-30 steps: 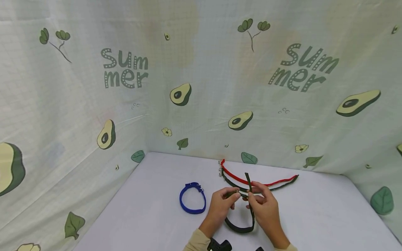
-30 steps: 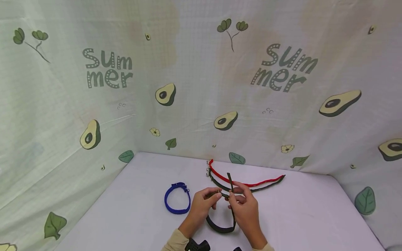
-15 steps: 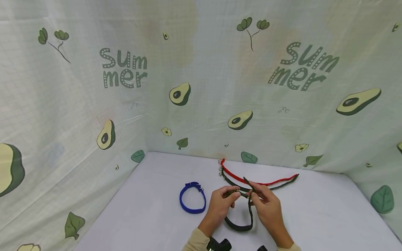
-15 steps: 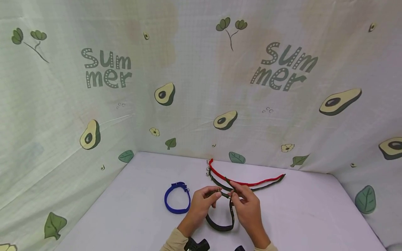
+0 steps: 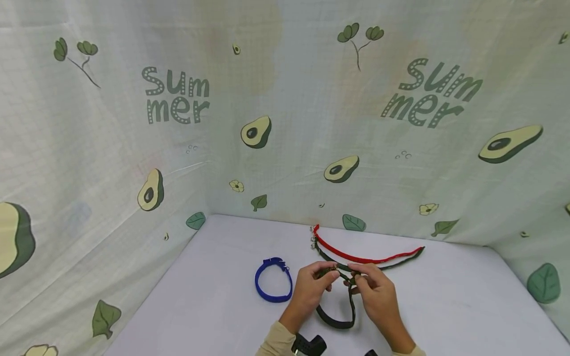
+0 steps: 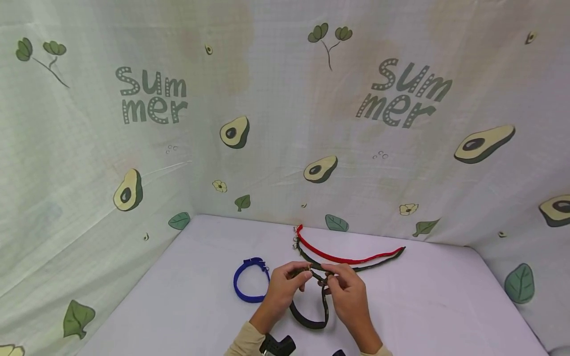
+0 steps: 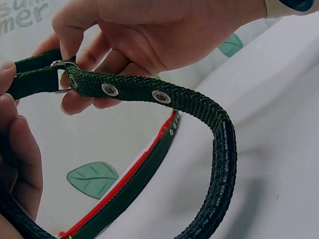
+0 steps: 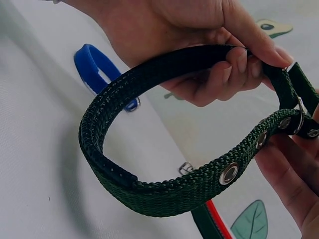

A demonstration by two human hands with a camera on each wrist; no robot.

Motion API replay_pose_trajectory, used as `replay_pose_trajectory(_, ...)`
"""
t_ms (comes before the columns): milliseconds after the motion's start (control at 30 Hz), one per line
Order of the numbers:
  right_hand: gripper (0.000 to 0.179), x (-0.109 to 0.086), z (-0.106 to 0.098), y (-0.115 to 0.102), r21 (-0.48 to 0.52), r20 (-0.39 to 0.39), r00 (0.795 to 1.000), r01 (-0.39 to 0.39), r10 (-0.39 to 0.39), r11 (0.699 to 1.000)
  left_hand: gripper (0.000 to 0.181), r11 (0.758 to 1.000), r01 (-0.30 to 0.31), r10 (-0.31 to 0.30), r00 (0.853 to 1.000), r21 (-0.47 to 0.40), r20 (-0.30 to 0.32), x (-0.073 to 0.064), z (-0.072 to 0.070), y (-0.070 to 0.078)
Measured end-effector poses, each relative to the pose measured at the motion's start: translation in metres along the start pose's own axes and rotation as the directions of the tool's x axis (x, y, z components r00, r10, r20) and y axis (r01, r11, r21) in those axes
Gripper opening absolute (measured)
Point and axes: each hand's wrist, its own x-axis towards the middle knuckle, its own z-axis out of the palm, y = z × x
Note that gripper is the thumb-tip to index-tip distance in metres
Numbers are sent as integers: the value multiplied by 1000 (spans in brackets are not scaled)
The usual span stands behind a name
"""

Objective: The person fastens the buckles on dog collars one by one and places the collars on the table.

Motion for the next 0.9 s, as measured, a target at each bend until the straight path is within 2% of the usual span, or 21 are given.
replay_pose_trajectory(200, 31, -2, 2, -14, -71, -4, 1000, -28, 27, 997, 23, 1000, 0, 0, 1000, -8, 17, -1, 0, 0)
replay_pose_trajectory(500, 33, -1, 0, 7, -47, 59, 997, -41, 44, 998, 26, 1000, 5, -5, 1000, -19, 13, -2, 0, -4)
replay_pose_trajectory(767, 30, -2, -1, 6, -52, 109, 990, -80, 86, 995, 22, 998, -34, 35, 999, -54, 5, -1, 3, -7)
replay_pose_trajectory(900, 28, -4, 1, 6, -38, 114, 986, -121, 124, 992, 22, 998, -21, 21, 1000, -58, -12, -3, 5, -7)
